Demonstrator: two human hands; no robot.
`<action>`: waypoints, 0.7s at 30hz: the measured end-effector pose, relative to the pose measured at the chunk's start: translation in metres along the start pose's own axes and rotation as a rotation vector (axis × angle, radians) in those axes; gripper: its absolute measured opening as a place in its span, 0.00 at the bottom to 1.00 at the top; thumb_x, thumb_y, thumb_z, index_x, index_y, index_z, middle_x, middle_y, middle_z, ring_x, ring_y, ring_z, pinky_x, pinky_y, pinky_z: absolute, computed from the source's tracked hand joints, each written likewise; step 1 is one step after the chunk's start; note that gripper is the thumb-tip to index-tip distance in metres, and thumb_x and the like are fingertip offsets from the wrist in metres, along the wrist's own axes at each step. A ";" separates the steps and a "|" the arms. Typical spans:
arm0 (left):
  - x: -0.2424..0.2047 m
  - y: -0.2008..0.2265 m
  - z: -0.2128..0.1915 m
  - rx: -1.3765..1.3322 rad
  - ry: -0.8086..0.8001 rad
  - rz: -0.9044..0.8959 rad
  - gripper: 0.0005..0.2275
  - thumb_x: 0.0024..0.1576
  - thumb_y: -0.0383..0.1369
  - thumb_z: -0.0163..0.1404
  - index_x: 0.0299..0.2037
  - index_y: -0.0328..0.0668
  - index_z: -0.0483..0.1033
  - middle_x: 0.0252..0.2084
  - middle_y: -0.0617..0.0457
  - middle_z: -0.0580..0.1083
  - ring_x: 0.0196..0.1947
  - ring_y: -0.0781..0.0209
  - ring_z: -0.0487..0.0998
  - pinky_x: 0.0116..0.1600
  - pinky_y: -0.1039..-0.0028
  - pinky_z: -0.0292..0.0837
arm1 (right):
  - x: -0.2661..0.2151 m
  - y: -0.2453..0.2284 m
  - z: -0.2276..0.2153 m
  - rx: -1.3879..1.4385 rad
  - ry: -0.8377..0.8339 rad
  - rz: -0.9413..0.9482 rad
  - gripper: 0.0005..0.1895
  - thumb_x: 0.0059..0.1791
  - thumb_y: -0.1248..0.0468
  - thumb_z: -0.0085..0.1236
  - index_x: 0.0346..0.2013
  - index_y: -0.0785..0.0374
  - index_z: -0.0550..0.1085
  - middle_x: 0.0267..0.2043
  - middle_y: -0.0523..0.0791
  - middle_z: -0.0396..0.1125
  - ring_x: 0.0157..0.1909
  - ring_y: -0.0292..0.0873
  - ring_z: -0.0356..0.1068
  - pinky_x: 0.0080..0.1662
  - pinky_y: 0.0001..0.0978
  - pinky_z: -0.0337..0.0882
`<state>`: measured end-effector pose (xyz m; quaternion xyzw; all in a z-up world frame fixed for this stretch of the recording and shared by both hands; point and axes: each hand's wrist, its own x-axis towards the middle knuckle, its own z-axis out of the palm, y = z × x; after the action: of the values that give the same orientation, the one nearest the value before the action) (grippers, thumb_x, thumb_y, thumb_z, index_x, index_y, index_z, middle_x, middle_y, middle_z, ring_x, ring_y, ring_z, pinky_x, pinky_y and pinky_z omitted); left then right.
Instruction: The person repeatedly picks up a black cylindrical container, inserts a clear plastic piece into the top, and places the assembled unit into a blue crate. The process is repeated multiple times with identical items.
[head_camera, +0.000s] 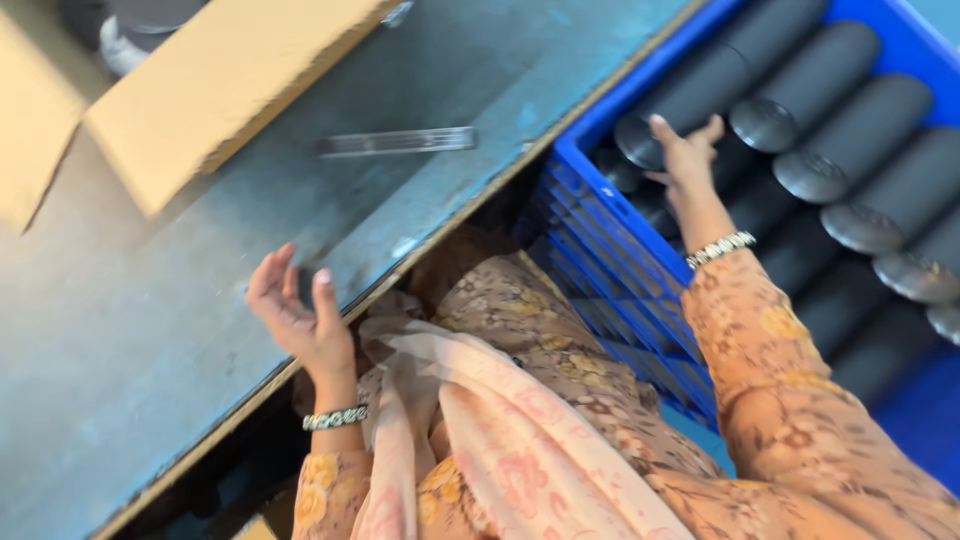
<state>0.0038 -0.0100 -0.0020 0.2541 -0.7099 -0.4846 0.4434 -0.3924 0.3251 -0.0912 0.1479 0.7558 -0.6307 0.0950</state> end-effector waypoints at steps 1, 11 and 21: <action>0.001 0.002 0.002 0.016 -0.002 0.000 0.21 0.65 0.25 0.54 0.66 0.37 0.60 0.66 0.45 0.66 0.70 0.54 0.66 0.76 0.60 0.58 | 0.006 0.006 -0.003 0.020 -0.024 -0.002 0.58 0.47 0.56 0.71 0.75 0.49 0.35 0.75 0.56 0.42 0.68 0.62 0.60 0.52 0.69 0.76; 0.002 0.015 -0.003 0.069 0.063 0.030 0.18 0.60 0.28 0.56 0.59 0.39 0.70 0.58 0.48 0.72 0.61 0.55 0.73 0.68 0.67 0.68 | 0.031 0.013 -0.025 -0.022 0.149 -0.786 0.23 0.53 0.64 0.63 0.54 0.81 0.69 0.56 0.58 0.70 0.52 0.49 0.73 0.56 0.41 0.79; 0.007 0.016 -0.022 -0.327 0.055 -0.042 0.19 0.61 0.34 0.56 0.60 0.44 0.68 0.61 0.53 0.72 0.64 0.61 0.72 0.68 0.66 0.69 | -0.217 -0.029 0.136 -0.233 -0.528 -1.431 0.22 0.57 0.65 0.57 0.61 0.79 0.66 0.62 0.61 0.58 0.65 0.58 0.58 0.60 0.40 0.67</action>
<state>0.0210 -0.0197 0.0182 0.2066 -0.6037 -0.5957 0.4879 -0.2043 0.1646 -0.0175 -0.5434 0.6810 -0.4694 -0.1438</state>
